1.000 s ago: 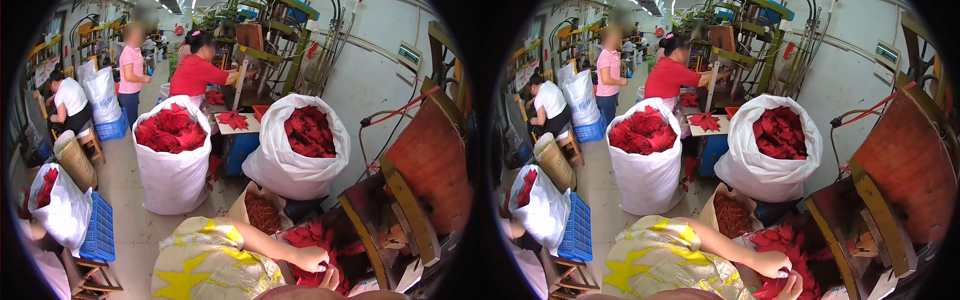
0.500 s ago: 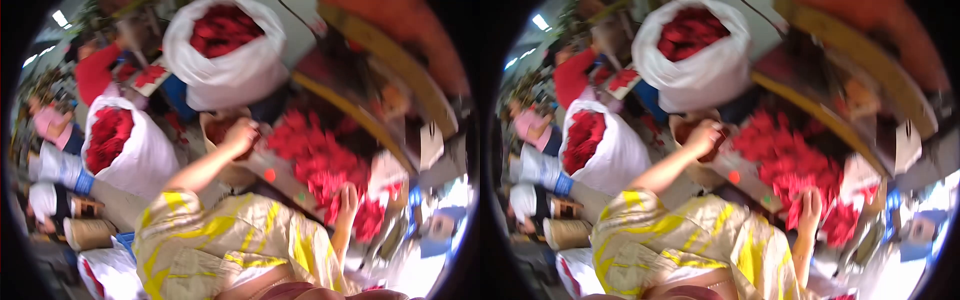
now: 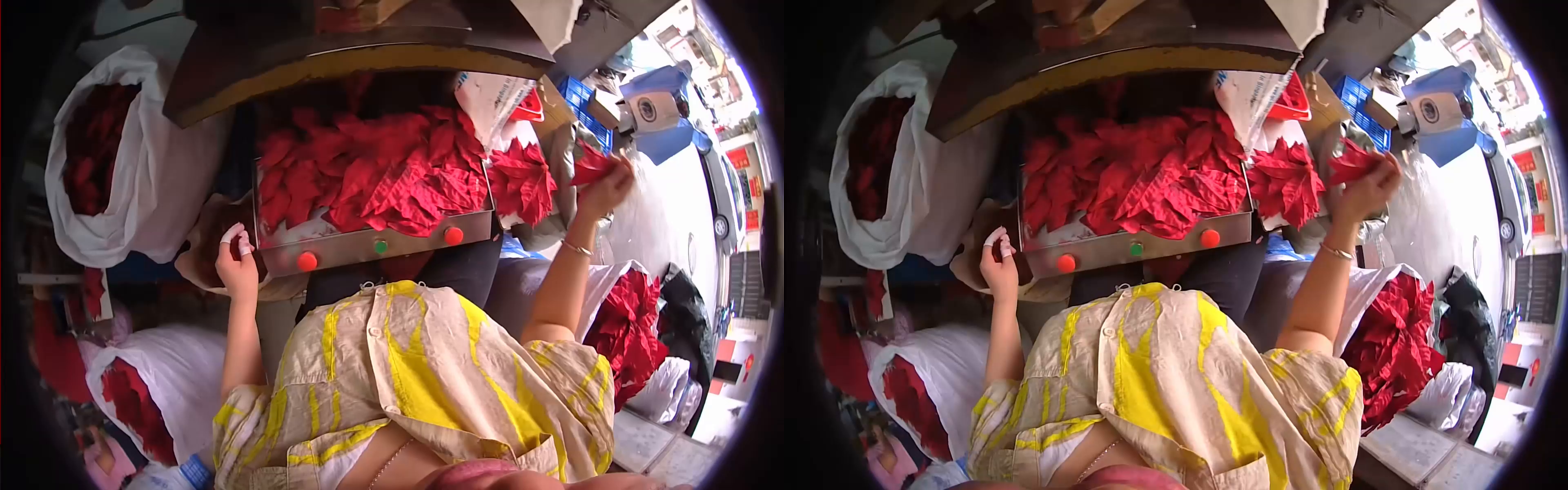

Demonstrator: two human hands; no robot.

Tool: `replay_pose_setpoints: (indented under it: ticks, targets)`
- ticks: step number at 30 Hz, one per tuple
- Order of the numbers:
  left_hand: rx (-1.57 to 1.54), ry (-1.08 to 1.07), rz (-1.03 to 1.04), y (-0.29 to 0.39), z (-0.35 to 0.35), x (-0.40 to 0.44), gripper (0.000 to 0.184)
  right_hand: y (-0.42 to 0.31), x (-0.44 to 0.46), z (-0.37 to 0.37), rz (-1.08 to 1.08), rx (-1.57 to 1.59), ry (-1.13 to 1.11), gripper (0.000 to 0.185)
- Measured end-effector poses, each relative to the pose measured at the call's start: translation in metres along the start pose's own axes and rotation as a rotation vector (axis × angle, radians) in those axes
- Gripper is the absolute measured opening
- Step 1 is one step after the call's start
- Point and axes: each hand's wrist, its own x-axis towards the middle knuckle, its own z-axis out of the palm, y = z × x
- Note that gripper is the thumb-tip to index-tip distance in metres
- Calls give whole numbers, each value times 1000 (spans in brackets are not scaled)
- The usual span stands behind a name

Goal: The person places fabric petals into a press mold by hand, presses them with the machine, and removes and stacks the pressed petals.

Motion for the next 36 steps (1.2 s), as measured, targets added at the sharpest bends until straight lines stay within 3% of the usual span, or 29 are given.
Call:
replay_pose_setpoints:
  ticks: [2, 5, 6, 7, 9, 11, 13, 16, 19, 21, 24, 28, 30, 33, 34, 36]
  targets:
    - [-70, -61, 57, 14, 18, 1, 22, 41, -14, 14, -113, -173, -181, 17]
    - [-32, -153, 122, 58, 41, -2, 20, 143, -95, 26, -131, -365, -691, 15]
    - [-58, -188, 133, 58, 50, -5, 20, 145, -115, 28, -284, -483, -724, 16]
    - [-88, -221, 148, 58, 60, -5, 19, 142, -131, 29, -445, -596, -743, 18]
    - [-30, -240, 375, 72, 81, -5, 21, 145, -133, 34, -335, -565, -694, 31]
    - [-94, -371, 439, 95, 103, 0, 24, 132, -123, 34, -313, -500, -706, 37]
    - [-72, -484, 426, 107, 127, 8, 28, 127, -112, 32, -279, -423, -689, 44]
    - [199, -388, 411, 113, 155, 27, 35, 108, -97, 25, -330, -481, -572, 48]
    - [374, -310, 241, 97, 177, 46, 45, 78, -96, 23, -377, -441, -443, 41]
    - [416, -372, 219, 91, 181, 52, 41, 48, -107, 31, -378, -379, -437, 35]
    - [121, -347, 121, 94, 180, 58, 28, -4, -132, 48, -448, -216, -554, 22]
    - [29, -310, 191, 94, 170, 64, 24, -63, -180, 83, -258, 180, -819, 11]
    - [-167, -386, 116, 96, 172, 62, 21, -75, -202, 102, 161, 301, -1048, 16]
    - [-259, -559, 183, 130, 163, 53, 20, -86, -213, 131, 491, 515, -1225, 18]
    - [-98, -549, 192, 133, 165, 51, 23, -91, -208, 130, 490, 514, -1224, 18]
    - [-90, -492, 239, 131, 165, 49, 26, -98, -195, 129, 676, 399, -1081, 13]
